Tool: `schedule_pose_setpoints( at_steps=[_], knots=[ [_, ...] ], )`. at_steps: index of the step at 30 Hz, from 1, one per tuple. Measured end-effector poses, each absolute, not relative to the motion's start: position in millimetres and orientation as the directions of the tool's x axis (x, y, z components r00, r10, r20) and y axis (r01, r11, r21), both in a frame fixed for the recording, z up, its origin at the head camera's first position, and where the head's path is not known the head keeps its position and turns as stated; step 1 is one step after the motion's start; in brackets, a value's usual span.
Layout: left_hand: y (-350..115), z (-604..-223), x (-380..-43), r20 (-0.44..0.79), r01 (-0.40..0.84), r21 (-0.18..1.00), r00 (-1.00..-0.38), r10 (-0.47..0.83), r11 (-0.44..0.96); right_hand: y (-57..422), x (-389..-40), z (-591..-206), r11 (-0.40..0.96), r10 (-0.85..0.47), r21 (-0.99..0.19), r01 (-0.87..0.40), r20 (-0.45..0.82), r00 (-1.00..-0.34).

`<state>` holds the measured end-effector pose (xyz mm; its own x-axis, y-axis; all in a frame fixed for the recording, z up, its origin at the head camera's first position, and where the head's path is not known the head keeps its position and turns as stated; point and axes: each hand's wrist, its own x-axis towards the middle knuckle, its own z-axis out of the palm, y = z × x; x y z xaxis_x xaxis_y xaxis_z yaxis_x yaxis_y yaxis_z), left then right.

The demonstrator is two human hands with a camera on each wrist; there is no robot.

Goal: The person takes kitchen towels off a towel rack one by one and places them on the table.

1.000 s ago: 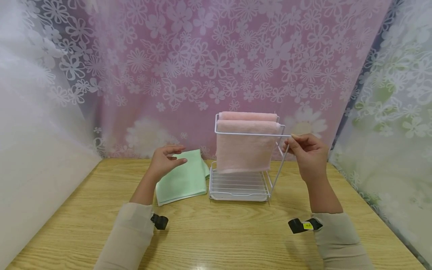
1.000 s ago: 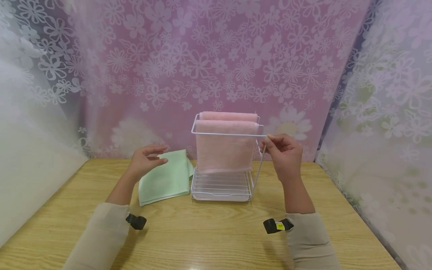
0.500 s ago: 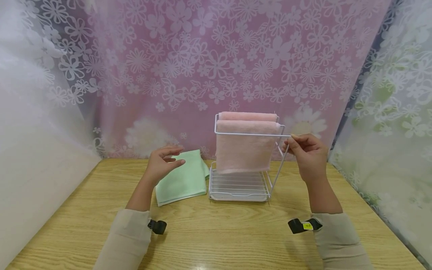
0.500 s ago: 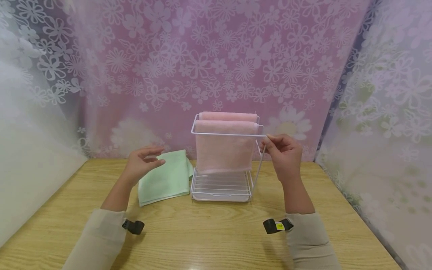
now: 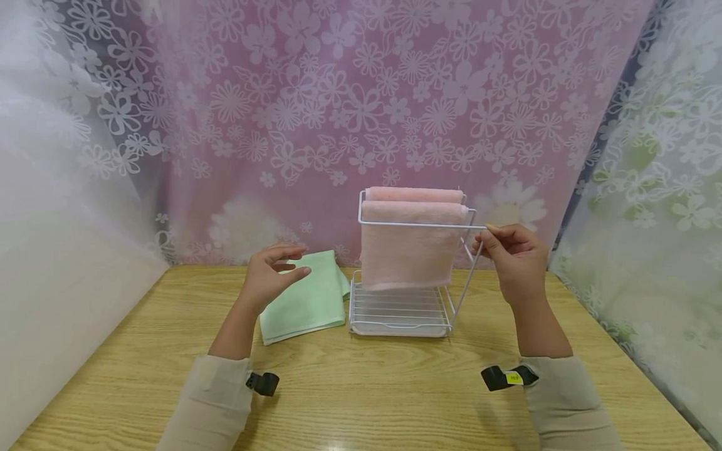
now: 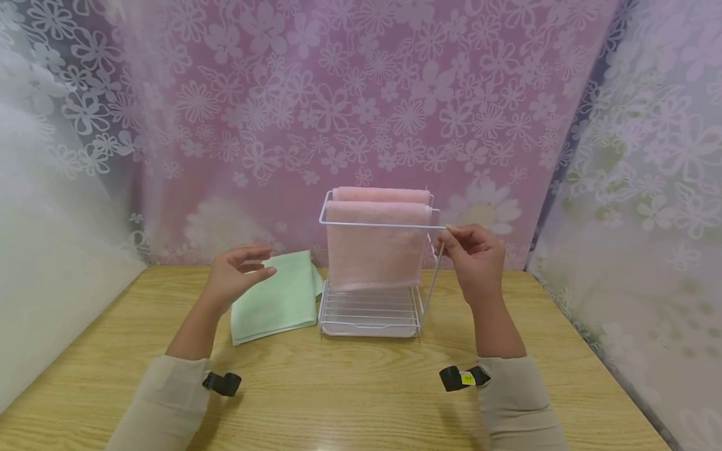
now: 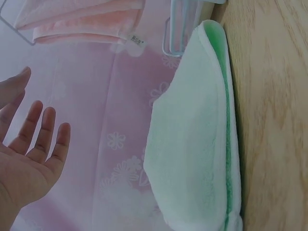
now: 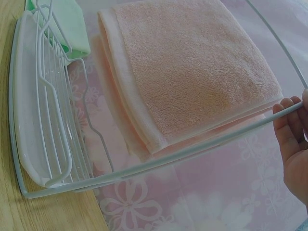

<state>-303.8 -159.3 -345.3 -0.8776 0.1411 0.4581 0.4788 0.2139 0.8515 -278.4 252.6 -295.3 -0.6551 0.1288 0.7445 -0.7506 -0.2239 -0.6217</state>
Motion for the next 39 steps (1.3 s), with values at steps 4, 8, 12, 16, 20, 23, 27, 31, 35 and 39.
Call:
schedule_pose_setpoints(
  at_steps=[4,8,12,16,20,23,27,31,35,39],
  knots=[
    [-157.6,-342.9,-300.7,0.469,0.488,0.848,-0.873,0.137,0.206,252.5,-278.9,-295.7,-0.23,0.133,-0.62,-0.75,0.743,-0.656],
    [-155.7,-340.1,-298.1,0.489,0.508,0.839,-0.861,0.137,0.194,252.8,-279.1,-296.2,-0.229,0.133,-0.617,-0.753,0.746,-0.652],
    [-153.9,-337.5,-295.8,0.506,0.524,0.831,-0.851,0.139,0.187,252.9,-278.9,-296.2,-0.237,0.125,-0.611,-0.755,0.752,-0.648],
    [-151.8,-334.2,-292.6,0.52,0.539,0.822,-0.842,0.141,0.185,252.8,-278.9,-296.2,-0.246,0.117,-0.607,-0.756,0.755,-0.645],
    [-148.9,-329.4,-288.8,0.534,0.553,0.814,-0.833,0.146,0.179,252.8,-278.6,-296.1,-0.242,0.117,-0.609,-0.755,0.754,-0.646],
    [-146.4,-325.9,-286.5,0.541,0.561,0.81,-0.827,0.152,0.17,252.8,-278.3,-295.9,-0.241,0.122,-0.614,-0.752,0.749,-0.651],
    [-143.6,-322.1,-284.1,0.545,0.566,0.808,-0.823,0.157,0.164,252.6,-278.1,-296.0,-0.236,0.125,-0.616,-0.751,0.748,-0.652],
    [-141.2,-318.7,-282.0,0.559,0.581,0.801,-0.812,0.165,0.145,252.7,-278.3,-296.2,-0.213,0.123,-0.619,-0.756,0.751,-0.649],
    [-138.3,-314.7,-279.5,0.578,0.602,0.788,-0.796,0.18,0.129,253.1,-278.0,-296.3,-0.221,0.118,-0.616,-0.756,0.753,-0.648],
    [-134.9,-309.7,-276.3,0.595,0.62,0.774,-0.781,0.191,0.126,253.6,-278.0,-296.5,-0.223,0.113,-0.615,-0.756,0.754,-0.647]
  ],
)
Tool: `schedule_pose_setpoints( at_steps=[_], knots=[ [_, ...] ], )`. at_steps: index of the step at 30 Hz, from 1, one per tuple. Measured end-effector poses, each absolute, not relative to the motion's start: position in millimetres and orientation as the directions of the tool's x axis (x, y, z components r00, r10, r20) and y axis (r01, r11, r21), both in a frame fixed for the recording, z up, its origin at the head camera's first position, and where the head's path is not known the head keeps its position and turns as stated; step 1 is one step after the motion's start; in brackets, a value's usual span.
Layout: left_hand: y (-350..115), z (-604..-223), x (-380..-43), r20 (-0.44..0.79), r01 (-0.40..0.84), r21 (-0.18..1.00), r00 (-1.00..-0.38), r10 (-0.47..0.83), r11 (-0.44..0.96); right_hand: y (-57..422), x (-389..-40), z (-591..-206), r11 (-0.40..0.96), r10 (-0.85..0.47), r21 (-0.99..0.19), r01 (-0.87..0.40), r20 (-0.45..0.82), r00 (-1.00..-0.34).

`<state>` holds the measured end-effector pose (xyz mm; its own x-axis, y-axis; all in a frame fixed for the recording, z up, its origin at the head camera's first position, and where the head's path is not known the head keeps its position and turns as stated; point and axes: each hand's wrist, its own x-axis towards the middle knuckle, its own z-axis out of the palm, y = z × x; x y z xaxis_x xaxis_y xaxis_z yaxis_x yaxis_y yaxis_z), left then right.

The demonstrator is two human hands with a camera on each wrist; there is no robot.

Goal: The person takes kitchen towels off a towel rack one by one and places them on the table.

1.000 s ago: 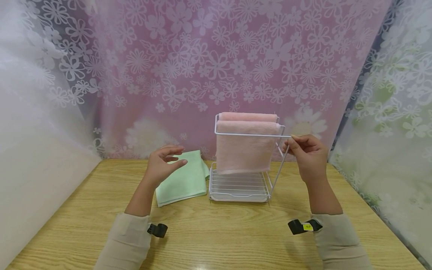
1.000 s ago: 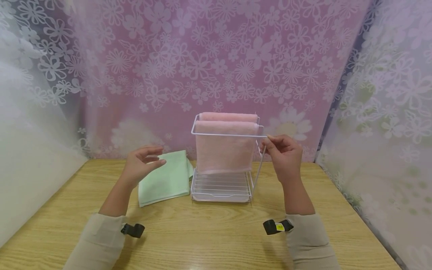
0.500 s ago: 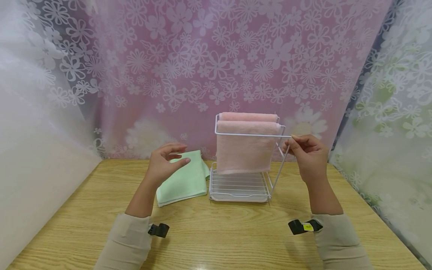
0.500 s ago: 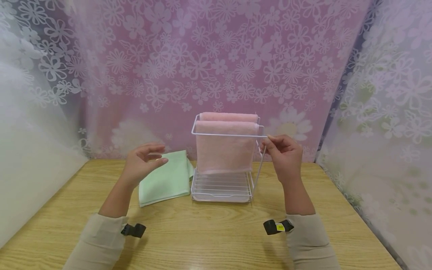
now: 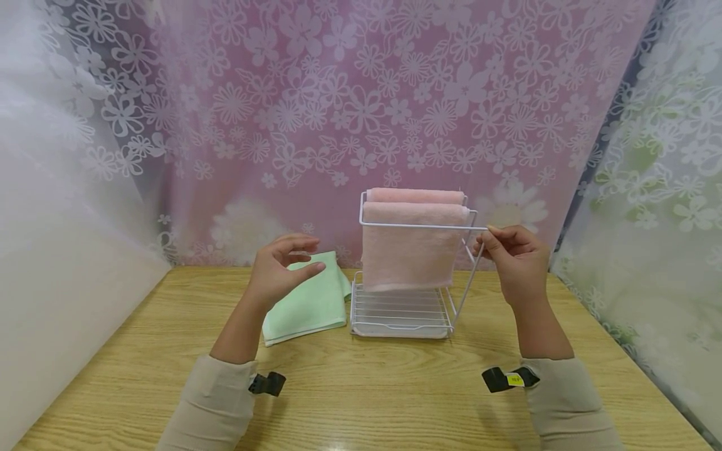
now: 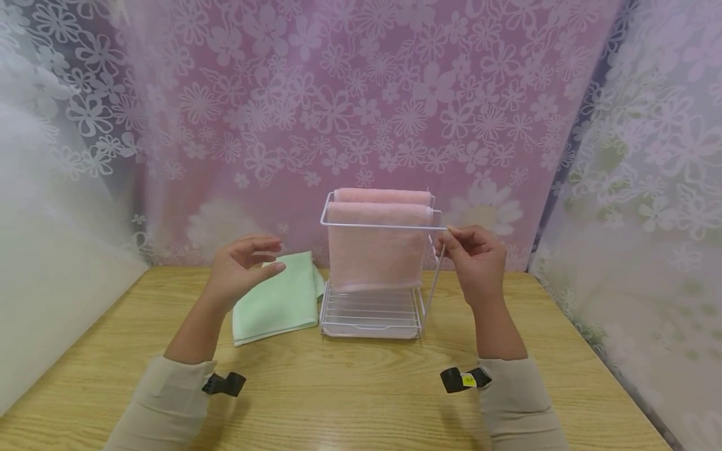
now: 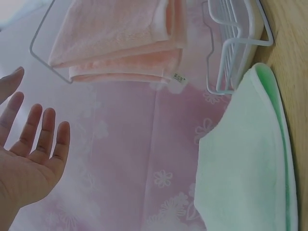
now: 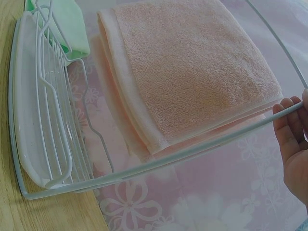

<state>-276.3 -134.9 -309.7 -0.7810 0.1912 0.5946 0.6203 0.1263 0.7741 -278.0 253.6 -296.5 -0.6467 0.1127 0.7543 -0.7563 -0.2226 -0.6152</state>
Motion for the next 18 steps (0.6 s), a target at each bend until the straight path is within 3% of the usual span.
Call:
schedule_pose_setpoints(
  at_steps=[18],
  knots=[
    [-119.7,-292.7,-274.3,0.666,0.699,0.708,-0.707,0.238,0.096,254.8,-278.0,-297.7,-0.191,0.13,-0.641,-0.743,0.734,-0.667]
  ],
)
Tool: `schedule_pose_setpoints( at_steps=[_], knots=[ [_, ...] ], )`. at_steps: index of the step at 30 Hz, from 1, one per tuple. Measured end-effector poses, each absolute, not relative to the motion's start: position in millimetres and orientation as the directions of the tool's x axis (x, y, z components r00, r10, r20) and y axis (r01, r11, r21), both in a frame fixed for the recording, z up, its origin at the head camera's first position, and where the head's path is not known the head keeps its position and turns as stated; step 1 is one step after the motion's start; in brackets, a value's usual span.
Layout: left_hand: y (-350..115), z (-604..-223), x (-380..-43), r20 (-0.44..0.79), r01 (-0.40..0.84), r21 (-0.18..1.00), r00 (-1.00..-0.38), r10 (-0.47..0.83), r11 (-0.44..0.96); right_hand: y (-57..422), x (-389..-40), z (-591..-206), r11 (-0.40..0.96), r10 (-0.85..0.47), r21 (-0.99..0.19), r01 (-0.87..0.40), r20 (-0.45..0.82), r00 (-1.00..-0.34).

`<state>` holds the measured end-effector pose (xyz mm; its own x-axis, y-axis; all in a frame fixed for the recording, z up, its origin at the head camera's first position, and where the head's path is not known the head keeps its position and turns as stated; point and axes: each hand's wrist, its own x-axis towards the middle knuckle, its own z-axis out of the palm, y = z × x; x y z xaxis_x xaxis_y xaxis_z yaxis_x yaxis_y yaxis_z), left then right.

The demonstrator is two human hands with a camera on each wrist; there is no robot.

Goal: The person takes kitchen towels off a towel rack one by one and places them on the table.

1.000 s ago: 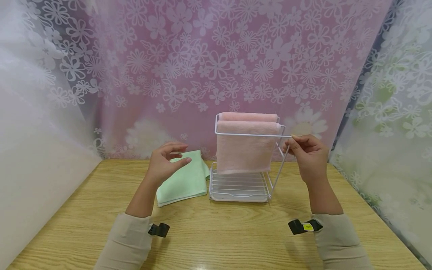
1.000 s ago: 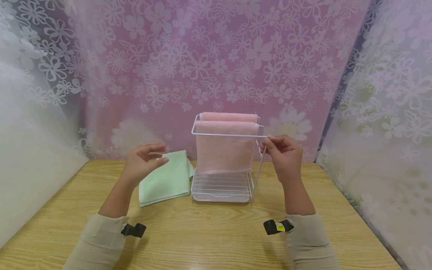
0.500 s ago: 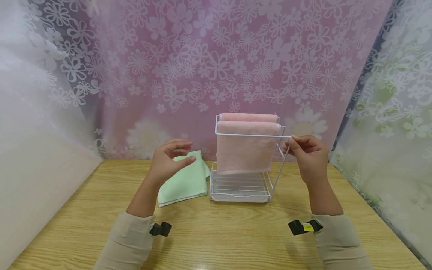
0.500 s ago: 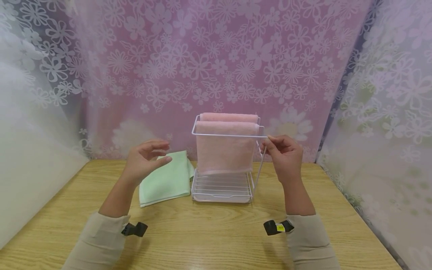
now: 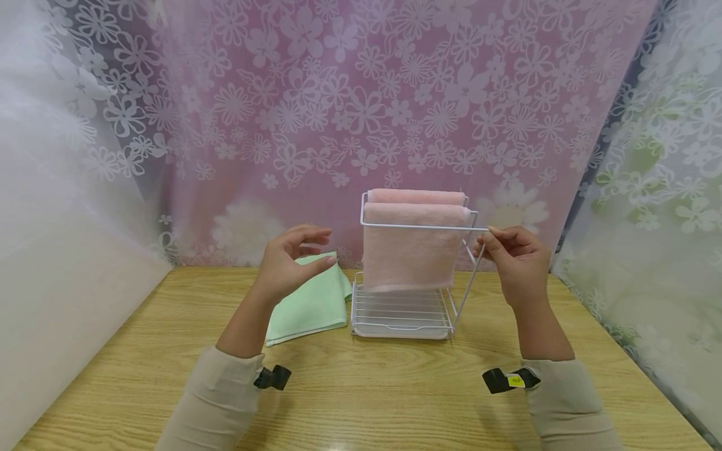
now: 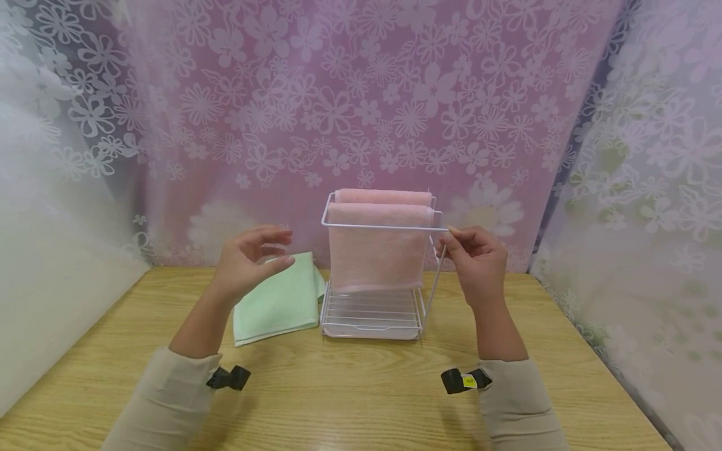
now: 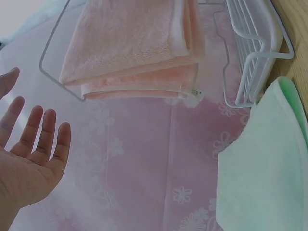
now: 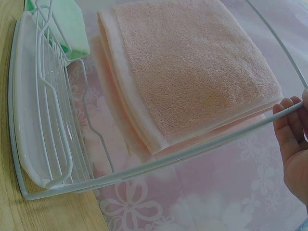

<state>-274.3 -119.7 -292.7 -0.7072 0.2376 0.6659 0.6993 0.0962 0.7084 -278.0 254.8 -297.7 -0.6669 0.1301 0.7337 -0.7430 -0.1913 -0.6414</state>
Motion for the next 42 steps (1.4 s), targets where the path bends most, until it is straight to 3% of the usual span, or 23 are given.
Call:
schedule_pose_setpoints(
  at_steps=[18,42],
  knots=[
    [-104.9,-274.7,-276.2,0.708,0.746,0.661,-0.657,0.259,0.084,255.0,-279.2,-298.7,-0.229,0.118,-0.611,-0.758,0.755,-0.645],
    [-79.8,-247.1,-282.3,0.669,0.729,0.671,-0.675,0.31,0.139,254.5,-279.5,-299.3,-0.22,0.115,-0.612,-0.76,0.757,-0.643]
  ],
)
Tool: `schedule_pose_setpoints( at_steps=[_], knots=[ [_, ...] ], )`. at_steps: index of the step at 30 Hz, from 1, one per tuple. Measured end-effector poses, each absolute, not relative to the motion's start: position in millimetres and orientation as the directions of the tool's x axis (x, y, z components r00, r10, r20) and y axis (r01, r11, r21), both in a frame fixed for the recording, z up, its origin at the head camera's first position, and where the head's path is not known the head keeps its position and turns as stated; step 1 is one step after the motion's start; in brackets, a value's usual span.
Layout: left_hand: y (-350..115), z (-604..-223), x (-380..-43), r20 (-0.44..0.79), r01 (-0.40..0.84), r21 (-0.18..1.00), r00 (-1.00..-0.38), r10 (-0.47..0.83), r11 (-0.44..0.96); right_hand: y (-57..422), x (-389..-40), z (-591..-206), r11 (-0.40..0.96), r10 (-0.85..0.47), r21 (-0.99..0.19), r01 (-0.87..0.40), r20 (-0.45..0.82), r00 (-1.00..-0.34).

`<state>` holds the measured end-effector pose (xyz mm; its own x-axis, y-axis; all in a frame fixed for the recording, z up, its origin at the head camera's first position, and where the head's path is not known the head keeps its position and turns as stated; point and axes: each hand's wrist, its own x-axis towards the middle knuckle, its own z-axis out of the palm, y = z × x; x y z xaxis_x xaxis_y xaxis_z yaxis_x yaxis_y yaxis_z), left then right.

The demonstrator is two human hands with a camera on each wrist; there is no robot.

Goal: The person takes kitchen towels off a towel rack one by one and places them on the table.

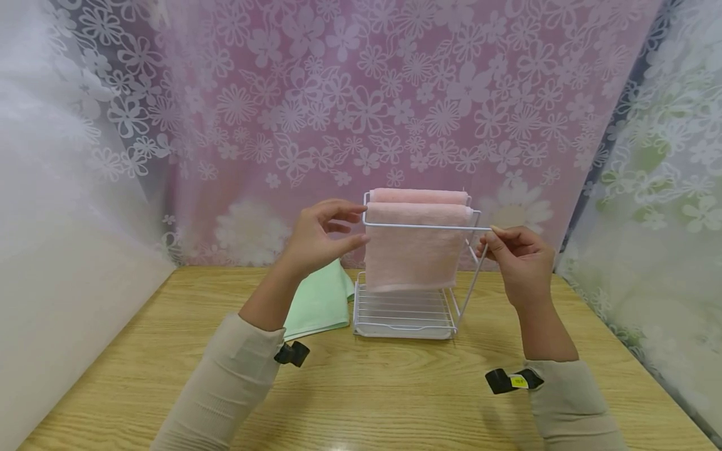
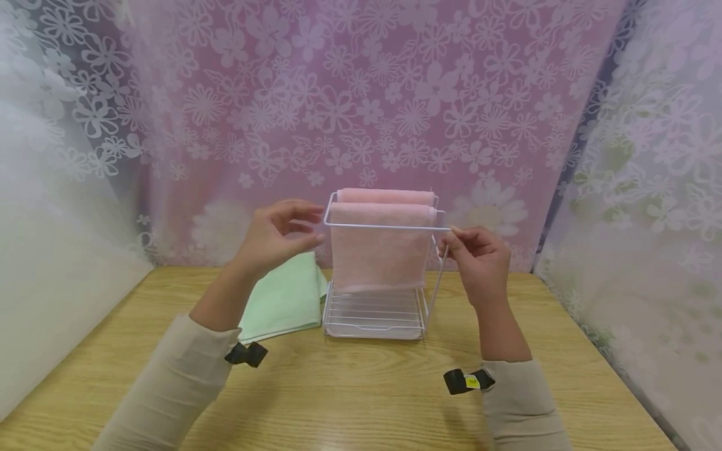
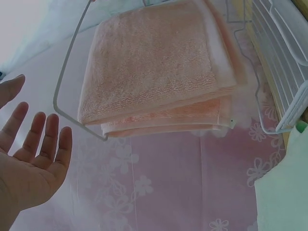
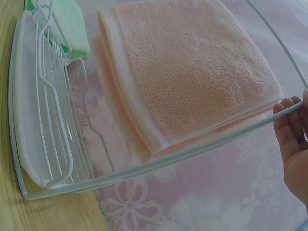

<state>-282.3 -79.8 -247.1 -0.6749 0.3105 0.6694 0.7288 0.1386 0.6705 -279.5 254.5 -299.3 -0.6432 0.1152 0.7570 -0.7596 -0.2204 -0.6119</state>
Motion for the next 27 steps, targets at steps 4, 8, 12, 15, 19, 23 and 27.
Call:
schedule_pose_setpoints(
  at_steps=[4,8,12,15,19,23,27],
  knots=[
    [-75.2,-243.2,-283.3,0.677,0.743,0.653,-0.661,0.325,0.15,254.7,-279.9,-299.3,-0.211,0.119,-0.611,-0.763,0.759,-0.641],
    [-71.7,-240.1,-284.4,0.684,0.755,0.633,-0.649,0.334,0.17,254.5,-280.0,-299.2,-0.223,0.116,-0.609,-0.761,0.759,-0.641],
    [-68.4,-237.3,-286.6,0.688,0.768,0.609,-0.636,0.348,0.201,254.7,-279.7,-299.7,-0.236,0.109,-0.608,-0.758,0.758,-0.643],
    [-66.4,-234.4,-288.1,0.696,0.782,0.586,-0.621,0.361,0.214,254.7,-279.1,-299.6,-0.227,0.109,-0.609,-0.76,0.76,-0.641],
    [-64.0,-230.0,-288.2,0.7,0.793,0.566,-0.607,0.376,0.227,254.5,-278.8,-299.1,-0.236,0.11,-0.607,-0.759,0.759,-0.641],
    [-62.8,-226.2,-287.7,0.695,0.795,0.55,-0.605,0.388,0.255,254.4,-278.7,-298.7,-0.243,0.108,-0.608,-0.756,0.758,-0.644],
    [-60.6,-221.3,-287.2,0.684,0.796,0.527,-0.606,0.406,0.298,254.3,-278.1,-298.7,-0.237,0.117,-0.614,-0.753,0.751,-0.65]
  ],
)
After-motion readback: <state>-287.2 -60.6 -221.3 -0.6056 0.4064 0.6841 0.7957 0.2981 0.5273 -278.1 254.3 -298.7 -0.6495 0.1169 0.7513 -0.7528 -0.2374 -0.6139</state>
